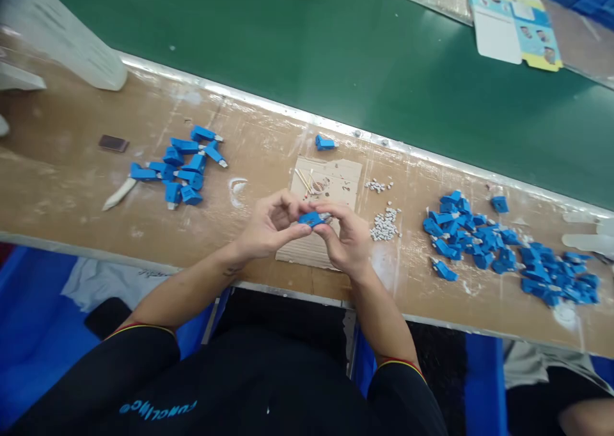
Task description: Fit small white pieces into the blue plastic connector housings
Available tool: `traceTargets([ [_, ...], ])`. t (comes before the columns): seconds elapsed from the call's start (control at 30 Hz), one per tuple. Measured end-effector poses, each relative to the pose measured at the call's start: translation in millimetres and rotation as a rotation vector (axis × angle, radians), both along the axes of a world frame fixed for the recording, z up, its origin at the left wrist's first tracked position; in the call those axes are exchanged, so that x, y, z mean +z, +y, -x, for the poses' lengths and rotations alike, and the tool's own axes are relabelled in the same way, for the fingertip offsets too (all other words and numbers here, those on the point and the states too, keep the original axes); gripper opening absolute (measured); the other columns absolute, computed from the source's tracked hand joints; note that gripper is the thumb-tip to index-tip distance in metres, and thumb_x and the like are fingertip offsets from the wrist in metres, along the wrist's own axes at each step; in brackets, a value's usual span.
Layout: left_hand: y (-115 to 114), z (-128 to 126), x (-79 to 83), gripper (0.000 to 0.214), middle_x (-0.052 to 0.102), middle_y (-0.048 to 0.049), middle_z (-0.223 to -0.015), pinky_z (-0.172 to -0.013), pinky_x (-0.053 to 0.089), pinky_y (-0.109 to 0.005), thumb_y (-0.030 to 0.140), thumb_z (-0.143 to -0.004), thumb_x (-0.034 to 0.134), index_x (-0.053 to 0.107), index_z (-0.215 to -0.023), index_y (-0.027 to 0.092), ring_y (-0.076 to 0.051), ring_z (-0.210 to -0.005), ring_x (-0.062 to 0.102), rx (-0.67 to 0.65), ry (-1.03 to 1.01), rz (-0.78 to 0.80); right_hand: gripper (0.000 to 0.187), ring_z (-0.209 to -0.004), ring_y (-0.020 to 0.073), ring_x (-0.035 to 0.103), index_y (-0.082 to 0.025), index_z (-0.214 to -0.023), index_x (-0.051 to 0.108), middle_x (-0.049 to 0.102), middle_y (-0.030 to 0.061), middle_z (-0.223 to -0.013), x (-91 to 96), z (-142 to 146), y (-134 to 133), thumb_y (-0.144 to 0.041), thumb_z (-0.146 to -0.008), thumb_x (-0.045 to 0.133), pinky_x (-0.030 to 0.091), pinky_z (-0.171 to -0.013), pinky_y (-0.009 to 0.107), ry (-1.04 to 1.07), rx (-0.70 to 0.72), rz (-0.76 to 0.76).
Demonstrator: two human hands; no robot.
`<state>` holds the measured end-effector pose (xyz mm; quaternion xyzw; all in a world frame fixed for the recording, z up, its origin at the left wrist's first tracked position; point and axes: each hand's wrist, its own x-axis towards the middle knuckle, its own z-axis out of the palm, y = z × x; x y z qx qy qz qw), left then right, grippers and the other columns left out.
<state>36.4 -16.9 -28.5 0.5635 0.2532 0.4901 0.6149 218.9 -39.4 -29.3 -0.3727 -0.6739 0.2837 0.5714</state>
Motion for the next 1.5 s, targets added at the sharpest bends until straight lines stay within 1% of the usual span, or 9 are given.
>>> traceTargets([
  [0.13,28.7,30.0,-8.4,0.049,0.069,-0.0150,-0.130,-0.107,0.057,-0.051,0.046,-0.085,0.083,0.055,-0.118,0.024,-0.032,-0.125,0.068,0.331,0.367,-0.182,0.019,-0.082,0.0186,0.081,-0.028,-0.112,0.074,0.084,0.0026,-0.099,10.1,-27.3,9.1,-0.040,-0.097,0.078,0.067,-0.066,0.031,0.121,-0.175,-0.045],
  [0.27,61.1,90.5,-17.7,0.036,0.065,-0.0172,-0.140,-0.122,0.033,-0.071,0.025,-0.082,0.072,0.067,-0.117,0.025,-0.046,-0.145,0.048,0.774,0.943,-0.258,0.025,-0.071,0.0189,0.075,-0.025,-0.100,0.076,0.080,0.0034,-0.089,8.8,-107.2,17.6,-0.046,-0.088,0.085,0.062,-0.060,0.033,0.008,-0.590,-0.053],
  [0.4,71.4,121.7,-23.9,0.024,0.069,-0.0123,-0.137,-0.116,0.021,-0.080,0.015,-0.075,0.068,0.074,-0.095,0.028,-0.050,-0.140,0.044,0.746,1.054,-0.186,0.028,-0.070,0.0223,0.070,-0.025,-0.085,0.075,0.073,0.0077,-0.080,-4.3,-192.5,15.6,-0.050,-0.082,0.087,0.054,-0.064,0.040,-0.007,-1.113,-0.149],
  [0.53,67.3,116.8,-13.2,0.012,0.067,-0.0118,-0.132,-0.113,0.019,-0.083,0.016,-0.075,0.069,0.073,-0.083,0.023,-0.050,-0.136,0.041,0.735,1.123,-0.153,0.030,-0.087,0.0269,0.066,-0.025,-0.098,0.072,0.074,0.0118,-0.100,-9.5,-206.5,8.3,-0.046,-0.081,0.086,0.053,-0.076,0.044,-0.158,-1.452,-0.173],
  [0.77,70.4,106.5,-0.5,0.011,0.066,-0.0144,-0.132,-0.121,0.026,-0.068,0.020,-0.079,0.078,0.075,-0.090,0.020,-0.045,-0.140,0.049,0.820,0.884,-0.184,0.021,-0.103,0.0296,0.066,-0.024,-0.102,0.079,0.072,0.0104,-0.102,-18.7,-144.7,19.1,-0.035,-0.097,0.062,0.052,-0.096,0.050,-0.781,-0.670,0.273],
  [0.9,68.6,83.0,-2.5,0.025,0.072,-0.0014,-0.100,-0.094,0.054,-0.040,0.041,-0.089,0.083,0.068,-0.100,0.023,-0.023,-0.098,0.070,0.775,0.159,-0.154,0.023,-0.104,0.0326,0.062,-0.023,-0.103,0.083,0.074,0.0139,-0.107,-24.1,-140.3,29.3,-0.029,-0.094,0.063,0.047,-0.096,0.051,-0.944,-0.641,0.516],
  [1.03,53.9,51.5,3.6,0.035,0.068,0.0034,-0.079,-0.058,0.052,-0.027,0.040,-0.076,0.094,0.068,-0.093,0.024,-0.014,-0.067,0.062,0.524,-0.247,0.128,0.018,-0.102,0.0320,0.061,-0.023,-0.093,0.081,0.074,0.0132,-0.103,-24.6,-140.1,35.7,-0.026,-0.092,0.064,0.046,-0.095,0.049,-0.972,-0.653,0.573],
  [1.23,24.5,27.6,11.8,0.031,0.058,0.0036,-0.060,-0.044,0.042,-0.024,0.043,-0.078,0.090,0.072,-0.091,0.022,-0.012,-0.048,0.052,0.173,-0.083,0.184,0.010,-0.094,0.0252,0.063,-0.022,-0.086,0.070,0.073,0.0086,-0.094,-15.2,-127.6,32.8,-0.026,-0.089,0.062,0.048,-0.093,0.043,-0.780,-0.608,0.448],
  [1.5,-1.2,3.5,21.7,0.020,0.056,0.0022,-0.056,-0.047,0.038,-0.025,0.037,-0.085,0.077,0.074,-0.078,0.019,-0.011,-0.050,0.049,0.045,0.253,0.124,0.007,-0.087,0.0172,0.068,-0.025,-0.094,0.066,0.074,0.0019,-0.093,25.9,-51.1,1.5,-0.027,-0.100,0.064,0.052,-0.072,0.032,-0.447,-0.209,0.057],
])
